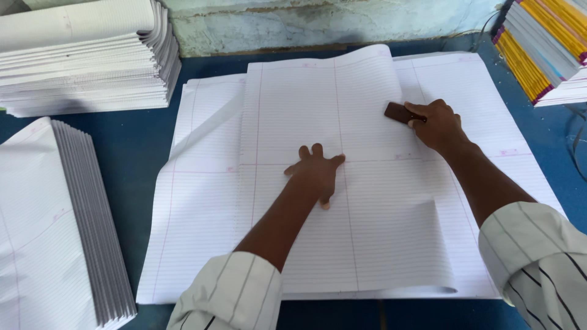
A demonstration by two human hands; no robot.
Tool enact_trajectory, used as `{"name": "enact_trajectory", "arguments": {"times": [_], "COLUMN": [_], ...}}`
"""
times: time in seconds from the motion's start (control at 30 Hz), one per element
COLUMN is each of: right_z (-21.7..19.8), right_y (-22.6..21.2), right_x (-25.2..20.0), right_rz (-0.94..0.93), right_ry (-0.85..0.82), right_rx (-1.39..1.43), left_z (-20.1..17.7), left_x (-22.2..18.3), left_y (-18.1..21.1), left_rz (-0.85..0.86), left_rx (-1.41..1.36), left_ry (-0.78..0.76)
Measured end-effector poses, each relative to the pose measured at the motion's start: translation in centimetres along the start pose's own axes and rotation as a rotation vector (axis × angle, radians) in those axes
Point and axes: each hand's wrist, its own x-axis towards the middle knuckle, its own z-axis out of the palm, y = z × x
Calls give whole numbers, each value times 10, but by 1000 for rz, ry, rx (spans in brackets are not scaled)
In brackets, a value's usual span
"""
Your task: The person folds large lined paper sheets in half and presses the crease with a wooden block. They repeat this process for multiple sheets, stacking the folded sheets to the left.
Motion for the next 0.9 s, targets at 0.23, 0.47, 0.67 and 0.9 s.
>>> {"name": "enact_trajectory", "arguments": {"times": [0.23,0.47,0.67,0.9], "right_z": [8,15,22,38], "right_y": [0,-5,-4,7], "right_x": [34,70,107,149], "right_rz": [37,98,165,223], "right_ry": [33,59,81,106], "right_rx": [45,127,171,191], "left_z": [-4,-4,-6,-3], "left_x": [-2,-3,1,3], "left_y": [1,0,0,0], "left_rz": [3,19,22,23], "left_rx": [-18,-6,-12,-7], "left_ry": [-16,-1,-29,-33]}}
